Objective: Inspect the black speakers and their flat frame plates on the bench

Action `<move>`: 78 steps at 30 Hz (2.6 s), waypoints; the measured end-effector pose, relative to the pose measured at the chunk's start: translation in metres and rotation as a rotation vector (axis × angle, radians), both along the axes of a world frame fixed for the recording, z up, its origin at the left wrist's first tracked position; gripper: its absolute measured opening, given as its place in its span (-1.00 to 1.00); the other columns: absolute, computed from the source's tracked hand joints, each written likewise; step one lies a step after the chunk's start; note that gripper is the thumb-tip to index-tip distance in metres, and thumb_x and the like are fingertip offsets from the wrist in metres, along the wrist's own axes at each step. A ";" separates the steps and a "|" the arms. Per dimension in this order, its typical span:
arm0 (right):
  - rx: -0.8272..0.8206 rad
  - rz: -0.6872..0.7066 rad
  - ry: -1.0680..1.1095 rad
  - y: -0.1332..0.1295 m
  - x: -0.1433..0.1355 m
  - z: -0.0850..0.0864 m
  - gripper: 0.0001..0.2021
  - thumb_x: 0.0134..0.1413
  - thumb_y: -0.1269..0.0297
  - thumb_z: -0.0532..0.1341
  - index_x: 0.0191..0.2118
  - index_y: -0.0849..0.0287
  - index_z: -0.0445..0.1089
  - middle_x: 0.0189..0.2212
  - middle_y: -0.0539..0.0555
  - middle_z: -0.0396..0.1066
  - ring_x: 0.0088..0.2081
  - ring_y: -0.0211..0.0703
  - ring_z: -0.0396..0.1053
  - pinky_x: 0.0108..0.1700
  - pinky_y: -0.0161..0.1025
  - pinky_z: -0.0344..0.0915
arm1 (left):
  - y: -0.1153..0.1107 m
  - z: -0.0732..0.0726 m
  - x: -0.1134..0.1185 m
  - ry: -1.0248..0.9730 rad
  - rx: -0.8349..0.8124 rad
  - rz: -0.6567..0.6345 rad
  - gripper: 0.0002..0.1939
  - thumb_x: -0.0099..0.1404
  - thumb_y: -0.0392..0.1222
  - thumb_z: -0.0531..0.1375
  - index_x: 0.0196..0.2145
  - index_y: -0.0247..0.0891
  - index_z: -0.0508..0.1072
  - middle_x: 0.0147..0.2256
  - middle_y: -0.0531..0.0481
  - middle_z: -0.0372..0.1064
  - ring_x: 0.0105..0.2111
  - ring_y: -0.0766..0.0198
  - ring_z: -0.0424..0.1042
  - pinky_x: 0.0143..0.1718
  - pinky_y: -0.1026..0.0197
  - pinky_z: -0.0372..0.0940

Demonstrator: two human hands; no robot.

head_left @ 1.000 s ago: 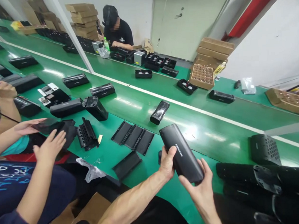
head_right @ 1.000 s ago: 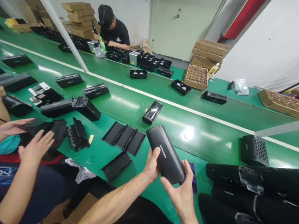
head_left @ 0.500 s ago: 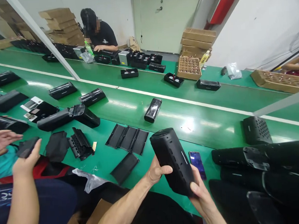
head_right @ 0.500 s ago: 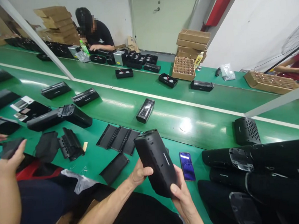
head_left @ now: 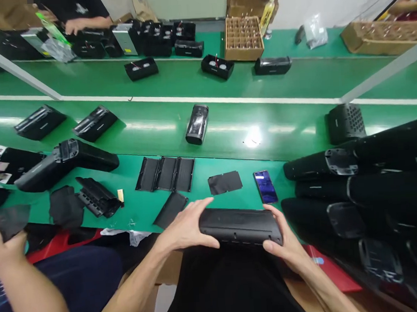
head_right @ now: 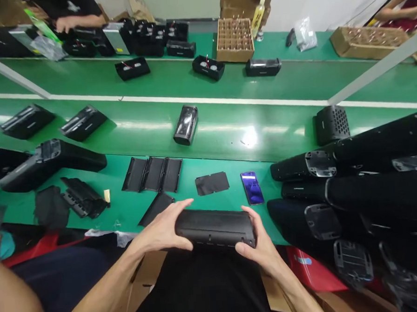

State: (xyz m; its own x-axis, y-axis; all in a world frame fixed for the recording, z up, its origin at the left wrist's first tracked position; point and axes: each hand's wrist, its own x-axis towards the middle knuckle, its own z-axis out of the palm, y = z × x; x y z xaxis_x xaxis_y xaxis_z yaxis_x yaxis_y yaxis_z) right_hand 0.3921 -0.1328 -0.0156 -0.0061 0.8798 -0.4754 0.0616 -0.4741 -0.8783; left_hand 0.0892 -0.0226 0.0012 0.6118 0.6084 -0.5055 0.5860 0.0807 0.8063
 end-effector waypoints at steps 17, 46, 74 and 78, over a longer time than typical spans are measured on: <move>0.065 -0.129 -0.160 -0.045 -0.001 0.003 -0.27 0.06 -0.14 0.39 0.27 -0.04 0.18 0.27 0.21 0.27 0.27 0.30 0.24 0.23 0.06 0.20 | -0.036 -0.016 0.005 -0.468 -0.162 0.429 -0.08 0.12 0.19 0.40 0.33 -0.11 0.19 0.20 -0.17 0.26 0.13 -0.15 0.29 0.16 -0.05 0.20; -0.069 -0.042 -0.238 -0.029 -0.001 0.016 -0.09 -0.08 -0.10 0.50 0.35 -0.09 0.12 0.44 0.18 0.10 0.41 0.38 0.09 0.39 0.22 0.05 | -0.042 -0.012 0.002 -0.354 -0.101 0.412 0.01 0.10 0.19 0.46 0.36 -0.03 0.10 0.35 -0.20 0.07 0.28 -0.22 0.19 0.30 -0.16 0.12; -0.105 -0.122 -0.124 -0.031 0.003 0.003 -0.19 -0.09 -0.12 0.49 0.26 -0.09 0.23 0.36 0.17 0.20 0.33 0.33 0.18 0.32 0.12 0.15 | -0.043 -0.016 0.000 -0.365 0.087 0.329 -0.32 0.36 0.16 0.25 0.30 -0.13 0.20 0.30 -0.27 0.12 0.34 -0.20 0.11 0.38 -0.21 -0.01; -0.222 -0.068 -0.005 -0.021 0.010 -0.003 -0.16 -0.07 -0.16 0.47 0.30 -0.12 0.19 0.28 0.16 0.27 0.17 0.24 0.36 0.15 0.02 0.32 | -0.032 -0.020 -0.003 -0.268 -0.056 0.274 -0.18 0.32 0.30 0.25 0.36 -0.13 0.13 0.32 -0.26 0.10 0.29 -0.21 0.17 0.32 -0.18 0.11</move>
